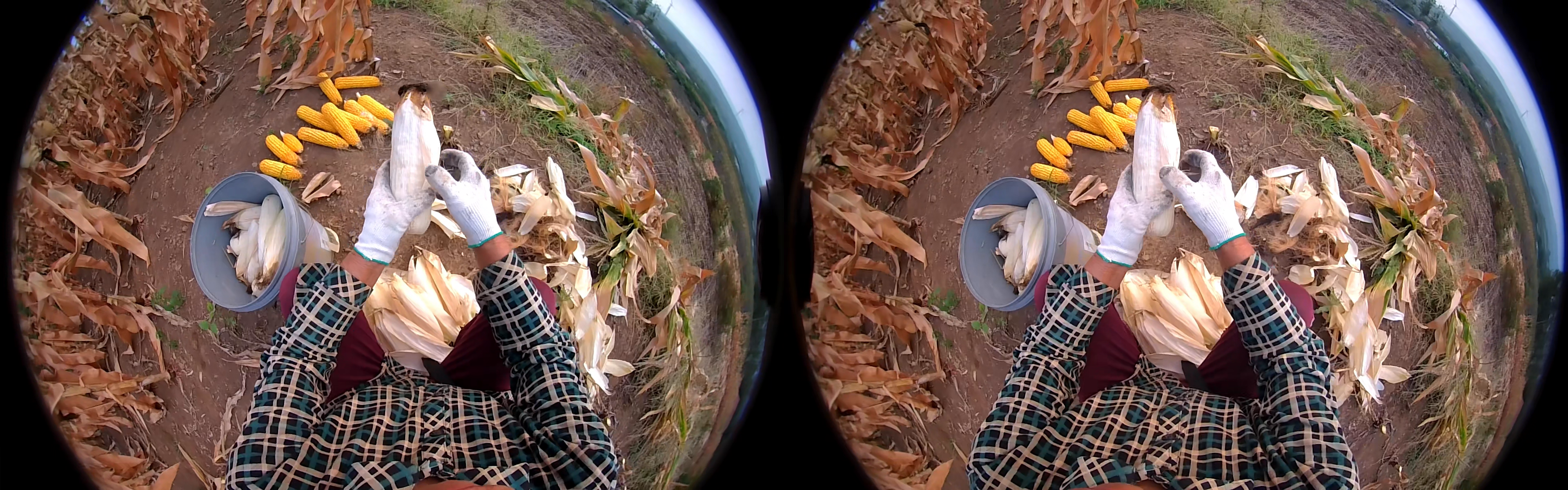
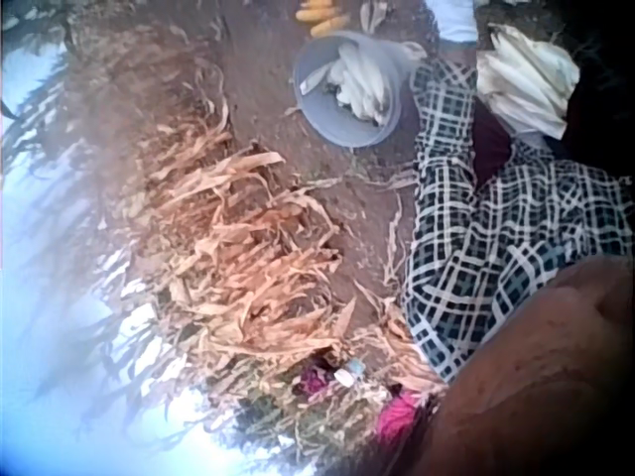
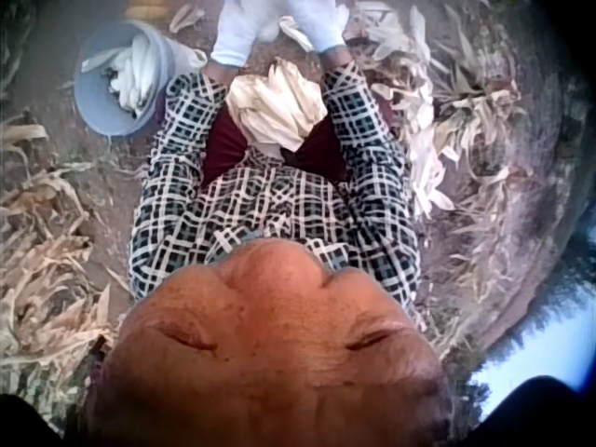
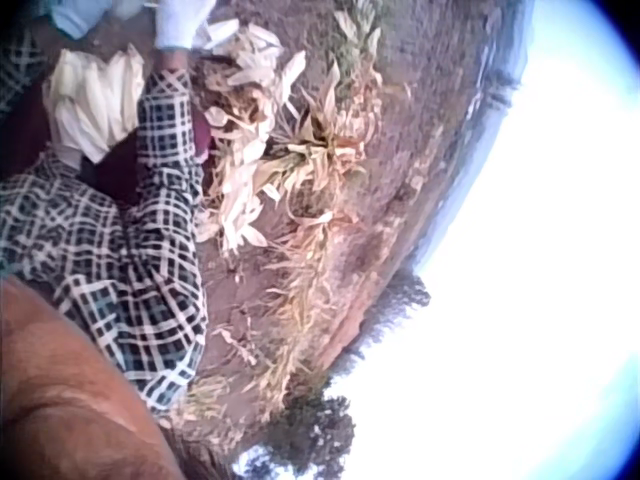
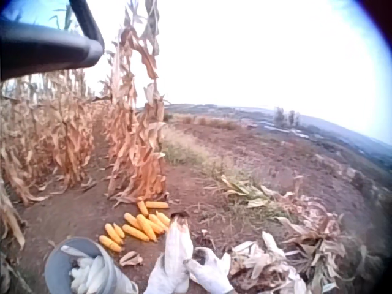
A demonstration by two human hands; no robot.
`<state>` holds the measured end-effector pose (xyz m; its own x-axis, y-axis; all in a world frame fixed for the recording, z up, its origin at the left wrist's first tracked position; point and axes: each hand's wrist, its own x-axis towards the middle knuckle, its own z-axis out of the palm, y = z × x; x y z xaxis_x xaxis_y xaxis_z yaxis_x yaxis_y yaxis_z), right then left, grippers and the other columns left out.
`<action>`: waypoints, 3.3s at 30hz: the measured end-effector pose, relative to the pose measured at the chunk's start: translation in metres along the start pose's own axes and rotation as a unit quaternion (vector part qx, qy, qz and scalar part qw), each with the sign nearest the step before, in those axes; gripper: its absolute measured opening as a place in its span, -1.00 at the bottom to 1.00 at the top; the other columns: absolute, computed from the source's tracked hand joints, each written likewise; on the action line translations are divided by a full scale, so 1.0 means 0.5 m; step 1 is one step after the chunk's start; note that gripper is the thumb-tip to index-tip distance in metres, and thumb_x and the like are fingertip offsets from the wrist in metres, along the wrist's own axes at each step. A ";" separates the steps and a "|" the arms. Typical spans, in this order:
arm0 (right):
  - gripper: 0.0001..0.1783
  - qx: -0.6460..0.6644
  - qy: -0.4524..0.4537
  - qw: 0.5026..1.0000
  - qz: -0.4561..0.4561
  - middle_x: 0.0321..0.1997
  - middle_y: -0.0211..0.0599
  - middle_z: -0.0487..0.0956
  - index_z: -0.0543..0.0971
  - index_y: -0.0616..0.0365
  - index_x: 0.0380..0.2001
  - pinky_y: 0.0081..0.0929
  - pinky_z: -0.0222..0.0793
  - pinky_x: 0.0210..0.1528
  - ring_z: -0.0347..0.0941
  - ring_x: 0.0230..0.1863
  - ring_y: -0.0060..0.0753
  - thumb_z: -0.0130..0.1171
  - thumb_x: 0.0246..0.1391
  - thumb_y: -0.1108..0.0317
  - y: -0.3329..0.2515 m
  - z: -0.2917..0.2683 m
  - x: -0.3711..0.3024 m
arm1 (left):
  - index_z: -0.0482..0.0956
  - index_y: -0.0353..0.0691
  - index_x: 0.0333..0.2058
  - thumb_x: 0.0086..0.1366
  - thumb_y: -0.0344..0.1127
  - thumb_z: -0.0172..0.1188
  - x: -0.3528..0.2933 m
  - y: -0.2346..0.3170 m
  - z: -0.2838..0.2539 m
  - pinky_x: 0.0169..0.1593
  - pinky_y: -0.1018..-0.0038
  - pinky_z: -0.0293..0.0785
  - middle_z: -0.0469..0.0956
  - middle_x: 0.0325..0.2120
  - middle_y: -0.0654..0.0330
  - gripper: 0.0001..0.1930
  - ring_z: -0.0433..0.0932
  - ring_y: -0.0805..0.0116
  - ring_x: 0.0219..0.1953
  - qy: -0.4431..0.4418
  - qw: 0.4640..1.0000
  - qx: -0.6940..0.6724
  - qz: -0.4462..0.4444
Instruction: The person sits on the ground in a cornfield and shucks corn cobs by hand. They remove the husks, place the shucked cobs on the ground, and discard the husks into a nearby bucket.
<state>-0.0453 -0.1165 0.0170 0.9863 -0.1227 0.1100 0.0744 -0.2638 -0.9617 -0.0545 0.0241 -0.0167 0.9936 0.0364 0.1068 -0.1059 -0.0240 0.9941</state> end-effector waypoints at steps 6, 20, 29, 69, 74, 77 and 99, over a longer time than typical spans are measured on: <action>-0.63 0.063 0.010 0.998 -0.006 -0.33 -0.26 0.58 0.49 0.36 -0.19 -0.54 0.38 -0.29 0.46 -0.34 -0.51 0.12 0.02 0.27 0.006 0.008 -0.006 | 0.12 -0.34 0.14 -0.24 0.01 0.47 -0.016 0.003 0.039 0.04 0.37 0.41 0.38 -0.01 -0.07 0.02 0.44 0.19 0.01 0.039 0.992 0.120 -0.023; -0.76 0.259 0.059 0.963 0.050 -0.40 -0.46 0.52 0.53 0.21 -0.27 -0.61 0.39 -0.35 0.43 -0.40 -0.62 0.01 0.18 0.26 0.017 0.010 -0.034 | 0.08 -0.25 0.19 0.03 -0.26 0.35 -0.021 0.012 0.014 0.04 0.38 0.39 0.33 0.02 0.13 -0.19 0.38 0.29 0.02 -0.054 0.943 -0.309 -0.114; -0.64 0.516 0.072 0.839 0.159 -0.08 -0.13 0.42 0.34 0.22 -0.03 -0.14 0.44 -0.07 0.44 -0.08 -0.18 -0.08 0.21 0.21 0.053 0.016 -0.003 | 0.18 -0.21 0.13 0.14 -0.27 0.26 0.034 0.010 -0.040 0.09 0.26 0.35 0.34 -0.02 0.14 -0.38 0.37 0.23 0.02 0.154 0.893 -0.416 -0.084; -0.62 0.634 -0.179 0.749 0.070 -0.34 -0.31 0.52 0.49 0.16 -0.28 -0.52 0.41 -0.30 0.43 -0.38 -0.48 -0.13 0.25 0.06 -0.025 0.066 -0.047 | 0.26 -0.02 0.14 0.25 0.02 -0.01 0.013 0.031 -0.046 -0.01 0.22 0.42 0.45 -0.08 0.22 -0.48 0.46 0.21 -0.08 -0.046 0.804 -0.564 -0.182; -0.71 0.681 -0.282 0.653 0.176 -0.46 -0.36 0.41 0.41 0.05 -0.42 -0.71 0.06 -0.78 0.05 -0.83 -0.77 -0.17 0.25 0.13 -0.034 0.042 -0.048 | 0.37 -0.10 0.05 0.25 0.01 -0.05 0.018 0.020 -0.050 -0.01 0.24 0.44 0.50 -0.13 0.17 -0.53 0.50 0.22 -0.11 -0.062 0.785 -0.583 -0.198; -0.71 0.562 -0.255 0.750 0.238 -0.41 -0.25 0.50 0.45 0.08 -0.32 -0.65 0.18 -0.74 0.18 -0.78 -0.67 -0.16 0.24 0.14 -0.008 0.013 -0.043 | 0.38 -0.22 -0.02 0.20 0.05 0.04 0.030 -0.003 -0.101 -0.24 0.22 0.55 0.51 -0.27 0.05 -0.49 0.54 0.16 -0.28 -0.088 0.813 -0.552 -0.162; -0.30 -0.282 -0.546 0.766 0.187 -0.10 0.09 0.51 0.39 0.24 0.00 -0.27 0.39 -0.06 0.45 -0.07 0.02 -0.16 0.13 -0.22 0.221 -0.049 -0.188 | 0.46 -0.26 -0.10 0.21 0.15 -0.03 0.014 0.052 -0.138 -0.31 0.19 0.58 0.58 -0.34 0.04 -0.45 0.59 0.09 -0.32 -0.147 0.811 -0.549 -0.143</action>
<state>-0.1334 -0.1576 -0.0934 0.4814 0.5009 -0.7193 -0.0159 -0.8155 -0.5786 -0.0528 0.0929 0.0112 0.9328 -0.3598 0.0201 0.3197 0.8522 0.4142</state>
